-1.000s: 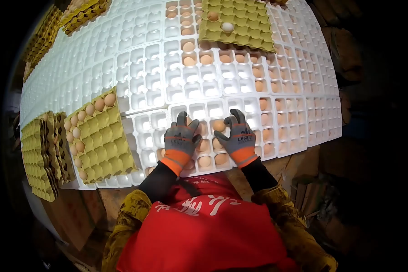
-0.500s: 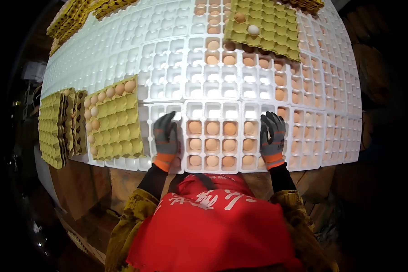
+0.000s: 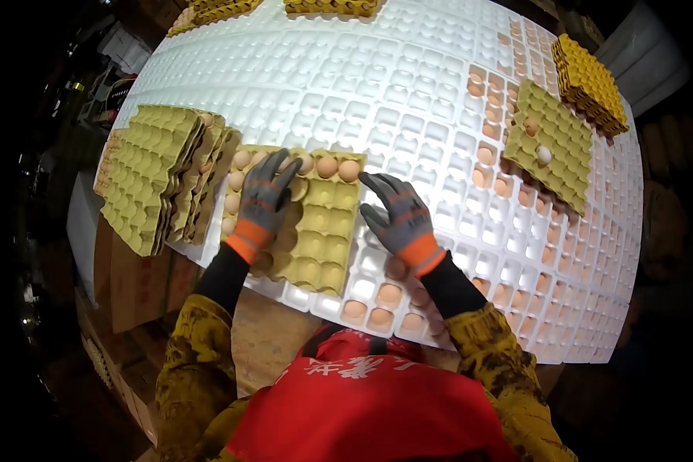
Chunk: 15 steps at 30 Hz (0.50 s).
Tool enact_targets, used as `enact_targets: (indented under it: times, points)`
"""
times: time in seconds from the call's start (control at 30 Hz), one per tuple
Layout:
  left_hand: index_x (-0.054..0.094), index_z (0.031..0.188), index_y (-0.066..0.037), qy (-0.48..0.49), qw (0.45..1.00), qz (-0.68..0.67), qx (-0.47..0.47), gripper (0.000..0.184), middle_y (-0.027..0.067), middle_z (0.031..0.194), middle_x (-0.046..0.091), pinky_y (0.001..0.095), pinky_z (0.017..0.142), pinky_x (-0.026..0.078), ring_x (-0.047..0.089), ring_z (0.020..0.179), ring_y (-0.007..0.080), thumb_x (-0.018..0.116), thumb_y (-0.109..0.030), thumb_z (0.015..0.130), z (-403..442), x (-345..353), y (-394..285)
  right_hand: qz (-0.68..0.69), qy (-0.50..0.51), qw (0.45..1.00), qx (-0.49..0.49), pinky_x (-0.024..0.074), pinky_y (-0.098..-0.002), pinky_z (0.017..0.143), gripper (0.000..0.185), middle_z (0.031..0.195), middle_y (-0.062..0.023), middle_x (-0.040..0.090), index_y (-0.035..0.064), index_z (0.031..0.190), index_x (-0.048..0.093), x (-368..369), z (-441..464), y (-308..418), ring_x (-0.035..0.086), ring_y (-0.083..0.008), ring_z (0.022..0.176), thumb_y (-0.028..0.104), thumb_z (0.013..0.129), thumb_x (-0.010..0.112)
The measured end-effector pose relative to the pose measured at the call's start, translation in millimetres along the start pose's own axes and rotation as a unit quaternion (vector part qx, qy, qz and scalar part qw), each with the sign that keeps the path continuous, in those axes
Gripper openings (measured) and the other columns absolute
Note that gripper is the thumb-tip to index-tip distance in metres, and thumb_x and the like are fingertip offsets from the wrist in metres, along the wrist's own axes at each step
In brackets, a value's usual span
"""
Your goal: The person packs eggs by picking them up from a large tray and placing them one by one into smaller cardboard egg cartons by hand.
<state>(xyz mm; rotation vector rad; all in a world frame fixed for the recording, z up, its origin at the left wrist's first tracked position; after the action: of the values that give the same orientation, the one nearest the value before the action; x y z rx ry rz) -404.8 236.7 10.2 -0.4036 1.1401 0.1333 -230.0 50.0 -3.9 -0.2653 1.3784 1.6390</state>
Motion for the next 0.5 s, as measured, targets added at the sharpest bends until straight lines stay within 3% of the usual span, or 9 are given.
enact_targets:
  times: [0.1, 0.17, 0.23, 0.27, 0.3, 0.37, 0.4, 0.43, 0.5]
  points:
    - [0.058, 0.135, -0.014, 0.153, 0.988, 0.019, 0.033, 0.056, 0.0114, 0.135, 0.059, 0.0463, 0.106, 0.04, 0.053, 0.124, 0.0351, 0.071, -0.011, 0.081, 24, 49, 53, -0.131, 0.094, 0.987, 0.006, 0.0475, -0.0401, 0.098, 0.057, 0.129, -0.01, 0.061, 0.0161, 0.139, 0.055, 51, 57, -5, 0.057, -0.0318, 0.111, 0.03, 0.085, 0.07]
    - [0.06, 0.13, -0.013, 0.154, 0.987, -0.034, 0.04, 0.052, 0.0095, 0.121, 0.065, 0.0449, 0.101, 0.044, 0.059, 0.115, 0.0321, 0.075, -0.016, 0.08, 39, 49, 62, -0.192, 0.149, 0.97, 0.029, 0.048, -0.0399, 0.097, 0.057, 0.128, -0.0092, 0.062, 0.0159, 0.137, 0.057, 65, 69, -16, 0.057, -0.0318, 0.11, 0.028, 0.083, 0.071]
    - [0.06, 0.129, -0.013, 0.123, 0.985, -0.115, 0.041, 0.051, 0.0105, 0.113, 0.067, 0.043, 0.098, 0.046, 0.062, 0.109, 0.0314, 0.076, -0.017, 0.081, 40, 36, 69, 0.041, 0.057, 0.993, 0.099, 0.049, -0.0394, 0.099, 0.048, 0.123, -0.0087, 0.064, 0.0119, 0.13, 0.062, 57, 64, -20, 0.058, -0.0286, 0.114, 0.021, 0.084, 0.069]
    - [0.06, 0.127, -0.01, 0.078, 0.973, -0.216, -0.039, 0.048, 0.0099, 0.106, 0.068, 0.0387, 0.093, 0.049, 0.063, 0.104, 0.0279, 0.076, -0.018, 0.083, 33, 21, 73, 0.262, 0.017, 0.943, 0.203, 0.0505, -0.0382, 0.098, 0.046, 0.121, -0.0083, 0.064, 0.0089, 0.13, 0.061, 53, 57, -26, 0.06, -0.0261, 0.113, 0.02, 0.086, 0.068]
    - [0.057, 0.127, -0.005, 0.044, 0.868, -0.449, -0.206, 0.043, 0.0092, 0.111, 0.066, 0.0362, 0.093, 0.05, 0.063, 0.105, 0.025, 0.07, -0.015, 0.087, 18, 15, 78, 0.467, -0.028, 0.833, 0.294, 0.0521, -0.037, 0.098, 0.043, 0.119, -0.0079, 0.064, 0.0059, 0.129, 0.06, 49, 53, -25, 0.061, -0.0237, 0.113, 0.019, 0.088, 0.067]
    - [0.059, 0.122, -0.002, -0.014, 0.702, -0.645, -0.302, 0.033, 0.0055, 0.101, 0.064, 0.0329, 0.081, 0.054, 0.064, 0.093, 0.0195, 0.061, -0.015, 0.092, -2, 0, 110, 0.613, -0.057, 0.721, 0.318, 0.0543, -0.0347, 0.095, 0.04, 0.117, -0.0072, 0.063, 0.0011, 0.127, 0.06, 47, 52, -18, 0.063, -0.0202, 0.109, 0.015, 0.09, 0.066]
    - [0.058, 0.122, -0.001, -0.054, 0.637, -0.698, -0.322, 0.033, 0.0062, 0.101, 0.063, 0.0324, 0.08, 0.055, 0.064, 0.09, 0.0193, 0.059, -0.015, 0.093, -2, -12, 108, 0.562, -0.042, 0.756, 0.332, 0.0549, -0.0354, 0.094, 0.041, 0.118, -0.0069, 0.062, 0.0019, 0.126, 0.06, 51, 58, -11, 0.063, -0.0199, 0.109, 0.014, 0.089, 0.068]
    - [0.057, 0.122, 0.0, -0.094, 0.567, -0.745, -0.339, 0.032, 0.0069, 0.101, 0.063, 0.0319, 0.079, 0.055, 0.064, 0.086, 0.0191, 0.056, -0.016, 0.094, -3, -21, 106, 0.393, 0.047, 0.866, 0.304, 0.0538, -0.0366, 0.096, 0.045, 0.123, -0.0081, 0.062, 0.0054, 0.128, 0.06, 56, 69, -14, 0.062, -0.0238, 0.112, 0.022, 0.088, 0.071]
    - [0.058, 0.127, 0.001, 0.041, 0.71, -0.627, -0.318, 0.036, 0.0089, 0.114, 0.062, 0.0343, 0.082, 0.055, 0.065, 0.094, 0.022, 0.058, -0.014, 0.094, -8, -36, 119, 0.046, 0.058, 0.99, 0.117, 0.0528, -0.0393, 0.096, 0.049, 0.126, -0.01, 0.063, 0.0103, 0.127, 0.061, 70, 88, 13, 0.062, -0.0288, 0.114, 0.03, 0.085, 0.075]
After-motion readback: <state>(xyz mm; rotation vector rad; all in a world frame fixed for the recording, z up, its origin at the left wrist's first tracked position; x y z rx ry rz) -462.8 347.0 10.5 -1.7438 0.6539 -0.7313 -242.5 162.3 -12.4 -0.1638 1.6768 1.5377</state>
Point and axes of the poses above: each hand's wrist, its own z-axis towards the middle knuckle, its own x-axis out of the palm, y = z × x, the point moved 4 cm from there along z, towards the middle knuckle
